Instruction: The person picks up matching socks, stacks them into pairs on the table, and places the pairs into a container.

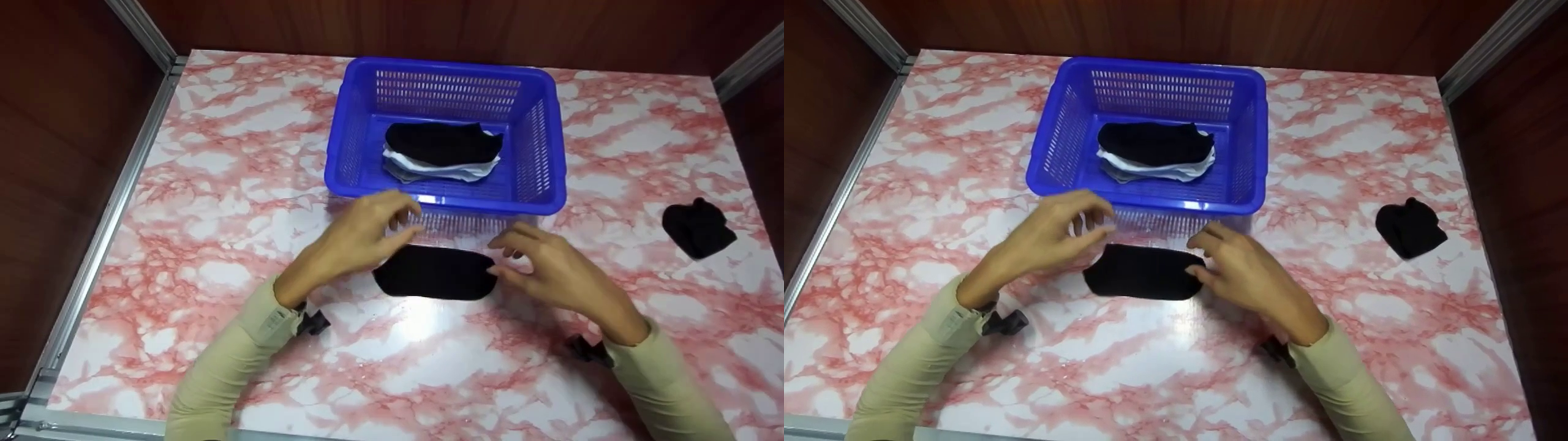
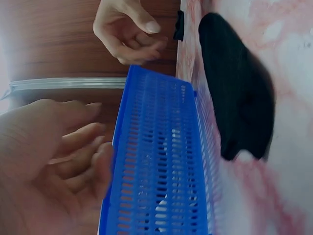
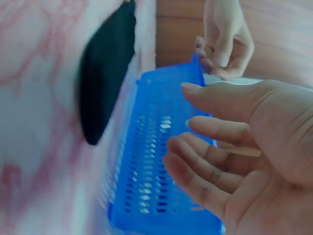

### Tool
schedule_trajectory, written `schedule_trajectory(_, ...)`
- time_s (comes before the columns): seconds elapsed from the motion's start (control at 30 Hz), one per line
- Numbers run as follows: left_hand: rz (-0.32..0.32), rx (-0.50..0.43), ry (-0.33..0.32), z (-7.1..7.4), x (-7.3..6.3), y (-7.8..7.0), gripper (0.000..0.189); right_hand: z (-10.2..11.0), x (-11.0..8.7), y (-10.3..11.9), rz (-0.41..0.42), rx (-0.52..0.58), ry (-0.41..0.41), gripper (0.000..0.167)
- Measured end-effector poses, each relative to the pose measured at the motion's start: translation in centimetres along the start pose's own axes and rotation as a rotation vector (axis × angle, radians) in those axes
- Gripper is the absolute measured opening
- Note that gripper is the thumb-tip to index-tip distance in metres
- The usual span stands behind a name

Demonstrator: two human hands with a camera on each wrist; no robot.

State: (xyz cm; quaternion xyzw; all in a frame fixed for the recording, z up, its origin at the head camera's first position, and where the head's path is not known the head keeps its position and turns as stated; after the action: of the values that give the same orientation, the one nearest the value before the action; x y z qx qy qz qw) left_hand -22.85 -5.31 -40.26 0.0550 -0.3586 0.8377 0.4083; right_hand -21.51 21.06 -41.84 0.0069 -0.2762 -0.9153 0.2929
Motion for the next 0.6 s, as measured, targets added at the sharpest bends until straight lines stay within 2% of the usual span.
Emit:
schedule_trajectory(0.1,-0.035,0.020,-0.127,1.4,0.5,0.4,0.026,1.5,-0.2,-0.2,-0.002,0.008,-0.049,0.025)
schedule_trajectory(0.2,-0.020,0.044,-0.213,2.7,0.7,1.2,0.031,3.0,-0.2,-0.5,-0.005,0.026,-0.086,0.027)
schedule_trajectory(0.43,0.035,0.004,-0.342,5.2,1.4,3.1,0.040,6.5,-0.8,-2.7,-0.068,0.061,-0.214,0.026)
schedule_trajectory(0.6,0.089,0.066,-0.391,6.4,1.7,4.5,0.044,8.6,-1.6,-5.0,-0.141,0.045,-0.324,0.020)
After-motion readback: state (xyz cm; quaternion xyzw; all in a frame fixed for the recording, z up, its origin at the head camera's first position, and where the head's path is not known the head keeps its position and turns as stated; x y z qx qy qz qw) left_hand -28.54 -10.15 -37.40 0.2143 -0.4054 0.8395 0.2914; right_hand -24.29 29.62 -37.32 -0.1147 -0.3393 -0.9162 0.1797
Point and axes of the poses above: each hand's wrist, its own x-axis towards the middle knuckle, its own z-axis out of the back of the hand, y = z × x, the point moved 5 cm from there along x, towards the middle knuckle, and after that the axes turned 15 degrees about -z, right-handed, at the moved point
